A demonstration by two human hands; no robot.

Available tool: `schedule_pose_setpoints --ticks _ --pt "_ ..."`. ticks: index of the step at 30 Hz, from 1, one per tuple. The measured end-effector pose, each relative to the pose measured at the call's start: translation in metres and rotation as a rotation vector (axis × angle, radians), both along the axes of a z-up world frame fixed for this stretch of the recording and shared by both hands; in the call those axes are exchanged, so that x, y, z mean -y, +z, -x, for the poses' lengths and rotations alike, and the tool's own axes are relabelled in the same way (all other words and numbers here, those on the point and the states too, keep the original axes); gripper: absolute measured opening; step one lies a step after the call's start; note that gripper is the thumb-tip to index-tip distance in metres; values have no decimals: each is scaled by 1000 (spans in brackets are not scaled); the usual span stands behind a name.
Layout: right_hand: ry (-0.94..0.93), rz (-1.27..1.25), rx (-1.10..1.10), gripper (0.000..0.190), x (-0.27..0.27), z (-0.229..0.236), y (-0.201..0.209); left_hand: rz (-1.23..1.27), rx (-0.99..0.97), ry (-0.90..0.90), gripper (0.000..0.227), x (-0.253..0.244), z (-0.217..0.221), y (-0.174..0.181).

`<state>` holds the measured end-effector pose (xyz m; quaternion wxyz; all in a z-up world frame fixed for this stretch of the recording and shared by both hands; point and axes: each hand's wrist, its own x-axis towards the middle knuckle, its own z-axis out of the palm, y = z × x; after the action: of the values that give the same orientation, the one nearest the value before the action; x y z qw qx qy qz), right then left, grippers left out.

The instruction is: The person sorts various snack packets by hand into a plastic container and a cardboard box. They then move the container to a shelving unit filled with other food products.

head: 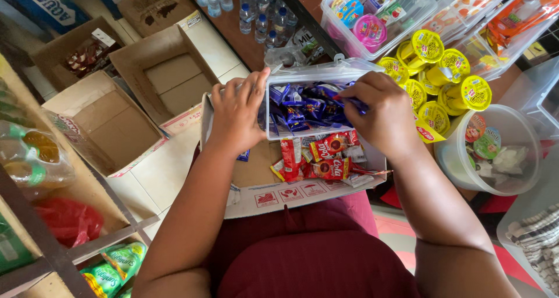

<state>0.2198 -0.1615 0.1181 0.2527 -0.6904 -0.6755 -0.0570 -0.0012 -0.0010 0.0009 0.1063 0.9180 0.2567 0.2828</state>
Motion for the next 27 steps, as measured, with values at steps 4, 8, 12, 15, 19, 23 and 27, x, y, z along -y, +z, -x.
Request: schedule_pose_setpoints --ticks 4,8,12,15,19,23,27 --pt "-22 -9 -79 19 6 2 9 -2 -17 20 129 -1 -2 -2" --pt "33 -32 -160 20 6 16 17 2 -31 21 129 -1 -2 -3" --pt "79 -36 -81 20 -11 21 10 -4 -4 12 128 -1 -3 -3" --pt "112 16 2 20 -24 17 -2 -7 14 5 129 -1 -3 -3" --pt "119 50 133 18 -39 11 -23 3 -23 17 131 -1 -1 -4" --pt "117 94 173 23 -48 17 -28 0 2 9 130 -2 -2 -3" --pt "94 92 7 30 -33 21 -10 16 -9 6 130 -3 -1 -3"
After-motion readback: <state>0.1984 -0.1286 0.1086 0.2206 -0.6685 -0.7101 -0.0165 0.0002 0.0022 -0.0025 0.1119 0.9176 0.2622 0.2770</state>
